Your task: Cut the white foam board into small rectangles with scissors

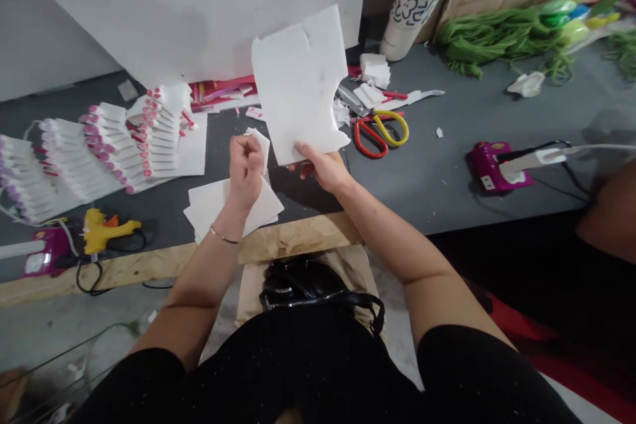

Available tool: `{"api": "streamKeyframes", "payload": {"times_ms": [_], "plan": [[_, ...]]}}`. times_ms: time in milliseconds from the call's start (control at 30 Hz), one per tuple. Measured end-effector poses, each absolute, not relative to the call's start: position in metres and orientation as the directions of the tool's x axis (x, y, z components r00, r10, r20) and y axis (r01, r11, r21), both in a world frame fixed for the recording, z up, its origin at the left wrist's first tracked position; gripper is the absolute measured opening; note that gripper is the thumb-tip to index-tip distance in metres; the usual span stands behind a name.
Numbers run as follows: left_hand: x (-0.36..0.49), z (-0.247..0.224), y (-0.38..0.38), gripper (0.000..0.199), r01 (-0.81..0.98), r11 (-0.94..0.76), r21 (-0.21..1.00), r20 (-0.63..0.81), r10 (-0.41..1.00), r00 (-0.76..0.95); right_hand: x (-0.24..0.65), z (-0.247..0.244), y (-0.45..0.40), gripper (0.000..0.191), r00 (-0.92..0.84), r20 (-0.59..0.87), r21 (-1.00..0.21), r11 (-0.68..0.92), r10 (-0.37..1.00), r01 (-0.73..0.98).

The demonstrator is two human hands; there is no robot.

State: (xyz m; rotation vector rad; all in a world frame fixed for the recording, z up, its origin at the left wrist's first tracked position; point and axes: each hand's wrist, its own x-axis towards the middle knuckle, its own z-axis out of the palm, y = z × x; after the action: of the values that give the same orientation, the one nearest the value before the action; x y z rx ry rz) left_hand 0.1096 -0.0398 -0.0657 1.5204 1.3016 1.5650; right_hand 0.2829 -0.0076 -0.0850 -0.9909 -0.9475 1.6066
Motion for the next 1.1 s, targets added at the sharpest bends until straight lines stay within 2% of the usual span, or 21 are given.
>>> {"api": "streamKeyframes", "payload": {"times_ms": [133, 233, 400, 500, 667, 833, 1000, 1100], "plan": [[0.107, -0.069, -0.038, 0.048, 0.124, -0.232, 0.965, 0.255, 0.941, -0.220, 0.287, -0.085, -0.004, 0.059, -0.195, -0.159, -0.917, -0.217, 0.968, -0.334], [0.104, -0.072, -0.034, 0.036, -0.031, -0.128, 0.991, 0.119, 0.969, -0.216, 0.288, -0.085, -0.003, 0.061, -0.222, -0.181, -0.913, -0.248, 0.958, -0.324], [0.105, -0.073, -0.034, 0.036, -0.178, 0.002, 0.984, -0.011, 0.999, -0.051, 0.288, -0.082, -0.009, 0.062, -0.289, -0.149, -0.934, -0.230, 0.946, -0.272], [0.106, -0.077, -0.033, 0.034, -0.225, 0.031, 0.974, -0.046, 0.997, -0.061, 0.287, -0.080, -0.014, 0.060, -0.352, -0.069, -0.959, -0.160, 0.933, -0.235], [0.107, -0.085, -0.028, 0.023, -0.378, -0.006, 0.926, -0.071, 0.979, -0.191, 0.282, -0.082, -0.019, 0.051, -0.496, -0.061, -0.995, -0.091, 0.866, -0.036], [0.112, -0.080, -0.030, 0.021, -0.558, 0.042, 0.829, -0.197, 0.955, -0.221, 0.284, -0.085, -0.020, 0.041, -0.459, -0.023, -0.980, 0.071, 0.888, 0.186], [0.114, -0.080, -0.028, 0.023, -0.591, 0.099, 0.801, -0.282, 0.932, -0.227, 0.288, -0.079, -0.020, 0.026, -0.478, 0.056, -0.923, 0.228, 0.876, 0.309], [0.115, -0.081, -0.027, 0.013, -0.582, 0.101, 0.807, -0.292, 0.925, -0.244, 0.290, -0.075, -0.019, 0.021, -0.494, 0.078, -0.871, 0.301, 0.866, 0.389]]}}
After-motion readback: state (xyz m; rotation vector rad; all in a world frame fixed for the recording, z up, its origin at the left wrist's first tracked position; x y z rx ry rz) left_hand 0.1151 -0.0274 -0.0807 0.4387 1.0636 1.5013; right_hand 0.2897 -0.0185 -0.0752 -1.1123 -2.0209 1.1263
